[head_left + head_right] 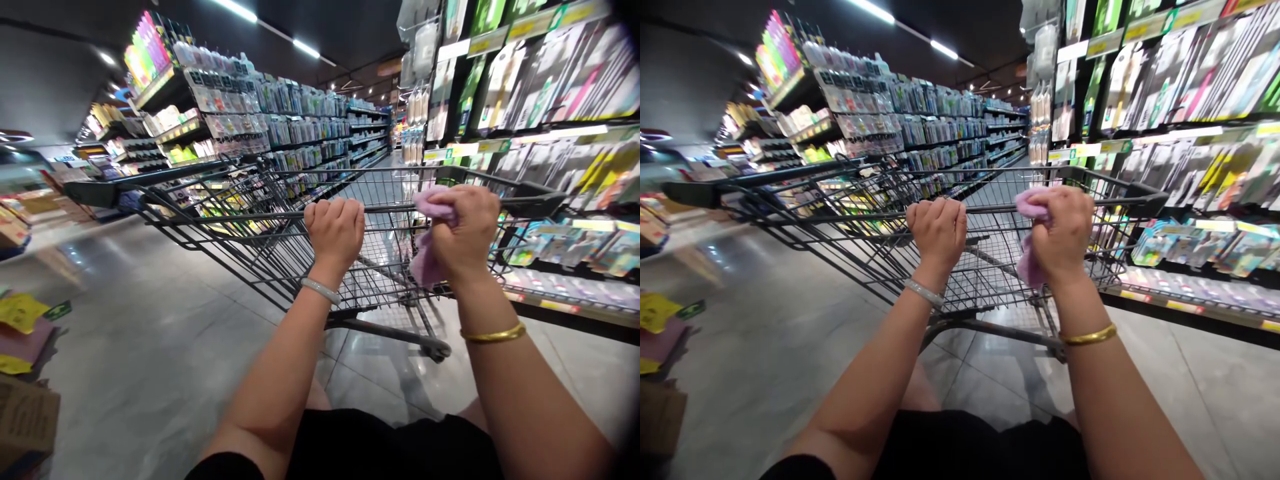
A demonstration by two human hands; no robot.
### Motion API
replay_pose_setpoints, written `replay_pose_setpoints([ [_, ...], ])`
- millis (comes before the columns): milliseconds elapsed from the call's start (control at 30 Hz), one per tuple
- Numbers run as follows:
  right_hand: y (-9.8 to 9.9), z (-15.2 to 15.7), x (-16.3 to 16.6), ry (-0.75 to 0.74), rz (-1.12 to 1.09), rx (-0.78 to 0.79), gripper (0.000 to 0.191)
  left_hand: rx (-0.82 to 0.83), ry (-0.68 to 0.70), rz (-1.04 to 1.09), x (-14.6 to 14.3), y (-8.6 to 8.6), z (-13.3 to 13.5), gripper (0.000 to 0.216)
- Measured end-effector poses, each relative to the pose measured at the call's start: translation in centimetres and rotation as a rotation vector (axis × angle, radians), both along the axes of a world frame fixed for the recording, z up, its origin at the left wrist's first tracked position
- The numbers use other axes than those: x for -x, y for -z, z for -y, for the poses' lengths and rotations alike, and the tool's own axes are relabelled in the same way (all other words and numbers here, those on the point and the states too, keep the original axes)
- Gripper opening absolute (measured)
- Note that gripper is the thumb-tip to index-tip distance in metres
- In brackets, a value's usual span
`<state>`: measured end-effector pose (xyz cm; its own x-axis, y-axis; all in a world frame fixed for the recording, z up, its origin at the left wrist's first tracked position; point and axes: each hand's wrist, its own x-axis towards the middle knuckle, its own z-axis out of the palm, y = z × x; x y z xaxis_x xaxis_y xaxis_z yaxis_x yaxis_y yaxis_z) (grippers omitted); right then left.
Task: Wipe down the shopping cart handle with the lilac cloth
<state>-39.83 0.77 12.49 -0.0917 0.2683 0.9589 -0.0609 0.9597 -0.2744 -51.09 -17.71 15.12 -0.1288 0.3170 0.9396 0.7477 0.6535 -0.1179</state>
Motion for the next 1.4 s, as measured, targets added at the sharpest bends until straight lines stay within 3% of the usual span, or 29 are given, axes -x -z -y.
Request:
replay_pose_setpoints([
  [133, 0.2, -2.6, -0.7, 0.123, -0.074, 0.101, 0.024, -0.008, 0.014, 0.032, 0.0, 0.0, -0.1, 0.028],
  [367, 0.3, 3.6, 1.0, -0.020, 0.050, -0.069, 0.032, -0.027, 0.029, 0.067, -0.1, -0.1, -0.3, 0.028],
  [433, 0.3, 3.9, 1.2, -0.045, 0.056, -0.127, 0.033, -0.016, 0.019, 0.073, -0.2, -0.1, -0.2, 0.029],
  [500, 0.3, 2.7, 0.9, -0.031, 0.029, -0.119, 0.032, -0.007, 0.017, 0.070, -0.3, -0.1, -0.1, 0.028],
  [633, 0.1, -1.0, -0.1, 0.090, -0.109, 0.068, 0.025, -0.005, 0.013, 0.033, -0.2, -0.1, -0.1, 0.027],
  [700, 0.1, -1.3, -0.1, 0.123, -0.155, 0.108, 0.024, -0.010, 0.010, 0.019, -0.2, 0.0, -0.1, 0.027],
  [833, 0.7, 2.5, 1.3, 0.047, -0.117, 0.001, 0.028, -0.012, -0.009, -0.002, -0.1, 0.0, -0.2, 0.027],
  [933, 1.6, 5.8, 2.7, -0.073, -0.032, -0.223, 0.029, -0.005, -0.031, -0.012, 0.0, 0.0, -0.2, 0.029],
  [1000, 2.1, 6.4, 3.2, -0.092, 0.001, -0.322, 0.028, 0.001, -0.032, -0.013, 0.0, 0.0, -0.2, 0.029],
  [1200, 1.9, 3.7, 2.2, -0.080, -0.083, -0.185, 0.030, -0.001, -0.017, -0.023, -0.1, 0.0, -0.1, 0.027],
  [1300, 2.1, 4.6, 2.3, -0.092, -0.087, -0.135, 0.031, -0.019, -0.008, -0.021, 0.0, 0.0, -0.2, 0.027],
  [1400, 2.6, 6.4, 3.1, -0.141, -0.009, -0.232, 0.027, -0.023, 0.007, 0.006, 0.0, 0.0, -0.2, 0.027],
])
